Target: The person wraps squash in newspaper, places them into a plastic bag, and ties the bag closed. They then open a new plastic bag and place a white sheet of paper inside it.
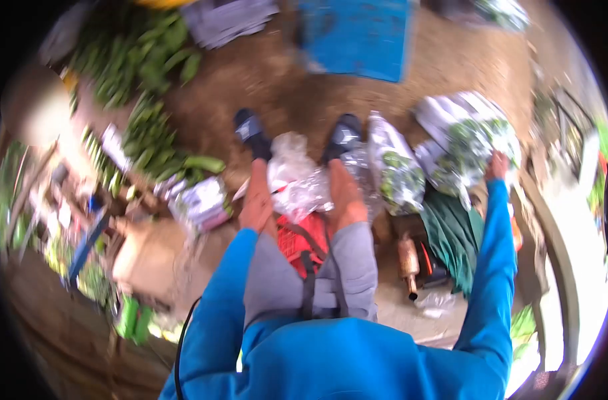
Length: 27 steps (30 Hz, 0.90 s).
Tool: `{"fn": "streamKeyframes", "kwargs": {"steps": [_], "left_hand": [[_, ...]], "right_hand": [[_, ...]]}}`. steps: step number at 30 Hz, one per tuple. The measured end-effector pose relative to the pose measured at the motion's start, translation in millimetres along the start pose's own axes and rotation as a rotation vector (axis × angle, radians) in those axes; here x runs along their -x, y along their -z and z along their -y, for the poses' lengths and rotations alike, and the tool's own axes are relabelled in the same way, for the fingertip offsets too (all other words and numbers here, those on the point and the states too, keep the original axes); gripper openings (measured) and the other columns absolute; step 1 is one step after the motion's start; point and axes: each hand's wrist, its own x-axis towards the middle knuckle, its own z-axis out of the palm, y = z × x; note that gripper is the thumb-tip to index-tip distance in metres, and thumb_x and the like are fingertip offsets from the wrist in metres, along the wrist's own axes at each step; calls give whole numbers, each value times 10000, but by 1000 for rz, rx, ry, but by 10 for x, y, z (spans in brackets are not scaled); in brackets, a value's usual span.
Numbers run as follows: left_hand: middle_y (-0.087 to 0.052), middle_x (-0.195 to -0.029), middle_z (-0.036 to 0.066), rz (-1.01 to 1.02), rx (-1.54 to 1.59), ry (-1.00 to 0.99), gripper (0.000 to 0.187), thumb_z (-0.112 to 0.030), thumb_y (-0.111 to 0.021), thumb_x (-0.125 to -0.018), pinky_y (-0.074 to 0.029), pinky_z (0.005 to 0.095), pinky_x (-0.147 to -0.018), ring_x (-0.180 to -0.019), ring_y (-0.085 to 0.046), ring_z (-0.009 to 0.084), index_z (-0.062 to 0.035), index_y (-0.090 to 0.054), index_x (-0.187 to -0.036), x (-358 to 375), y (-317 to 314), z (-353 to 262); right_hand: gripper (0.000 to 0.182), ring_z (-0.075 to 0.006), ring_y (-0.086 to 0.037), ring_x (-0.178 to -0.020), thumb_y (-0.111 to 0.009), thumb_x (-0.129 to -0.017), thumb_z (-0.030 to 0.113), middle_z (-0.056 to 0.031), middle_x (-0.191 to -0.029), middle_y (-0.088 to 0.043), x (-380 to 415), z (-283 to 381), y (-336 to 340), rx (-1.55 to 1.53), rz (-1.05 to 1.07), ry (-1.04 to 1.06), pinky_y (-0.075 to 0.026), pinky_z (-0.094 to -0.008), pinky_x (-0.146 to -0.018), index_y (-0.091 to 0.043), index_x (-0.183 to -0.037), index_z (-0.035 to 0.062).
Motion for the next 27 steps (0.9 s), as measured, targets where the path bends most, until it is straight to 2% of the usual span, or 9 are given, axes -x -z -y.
{"fn": "streamKeyframes", "kwargs": {"steps": [1, 3, 5, 6, 8, 10, 16, 23, 27], "left_hand": [[-616, -956, 189, -44, 203, -140, 362, -397, -500, -868, -456, 425, -757, -872, -599, 345, -51, -583, -934, -18, 26, 112], [-582, -841, 130, -36, 551, 124, 342, -405, -504, -855, -430, 366, -667, -762, -560, 267, -70, -571, -857, -124, 133, 196], [-513, -611, 11, 88, 1267, 358, 339, -420, -512, -827, -379, 248, -488, -542, -482, 112, -106, -548, -704, -268, 313, 375], [-521, -627, 11, 62, 1352, 399, 304, -412, -525, -789, -394, 256, -482, -551, -492, 108, -126, -522, -687, -303, 440, 462], [-532, -652, 15, -29, 1483, 339, 312, -418, -537, -781, -402, 255, -485, -549, -497, 114, -111, -534, -723, -350, 532, 816], [-536, -675, 13, -160, 1362, 503, 309, -420, -529, -795, -389, 239, -469, -547, -491, 104, -113, -535, -753, -247, 686, 1096], [-528, -672, -6, -106, 1405, 396, 297, -430, -562, -818, -338, 215, -433, -537, -472, 74, -135, -535, -798, 381, 471, 2404], [-513, -725, -28, -215, 1409, 705, 287, -451, -514, -857, -346, 237, -491, -563, -436, 65, -164, -520, -867, 749, -267, 4235], [-514, -759, -37, -256, 1422, 924, 311, -476, -458, -876, -374, 273, -547, -594, -438, 71, -172, -513, -920, 769, -536, 4934]], "right_hand": [[514, -370, -493, -1080, -541, -694, -32, -182, -1049, -593, 65, -136, -178, -89, -133, -1, -409, -434, -946, -546, -1204, 32], [523, -416, -466, -1120, -532, -698, -29, -237, -1131, -562, 47, -75, -66, 23, 23, 38, -372, -477, -985, -536, -1219, 19], [438, -298, -537, -814, -535, -742, 185, -149, -884, -572, 80, -195, -268, -97, -57, 46, -454, -407, -693, -553, -1144, 12], [475, -265, -529, -780, -550, -814, 345, -109, -907, -553, 7, -60, -134, 154, -53, 251, -448, -382, -663, -527, -1142, 3], [544, -243, -534, -766, -565, -824, 480, -83, -957, -545, 133, 318, 110, -206, 32, 304, -457, -387, -656, -523, -1151, 48], [523, -243, -550, -793, -599, -808, 488, -77, -974, -541, 48, 977, 478, -1227, 568, -934, -471, -435, -640, -522, -1165, 113], [413, -146, -540, -610, -565, -833, 487, -34, -779, -523, 116, 2275, 689, -957, 758, -609, -441, -293, -457, -568, -1047, 133], [388, -113, -522, -588, -573, -839, 451, -10, -737, -499, -111, 3843, 983, -902, 790, -607, -431, -263, -456, -581, -995, 96], [397, -106, -517, -612, -589, -835, 461, 1, -723, -509, -379, 4958, 812, -748, 840, -424, -431, -260, -475, -581, -999, 100]]}}
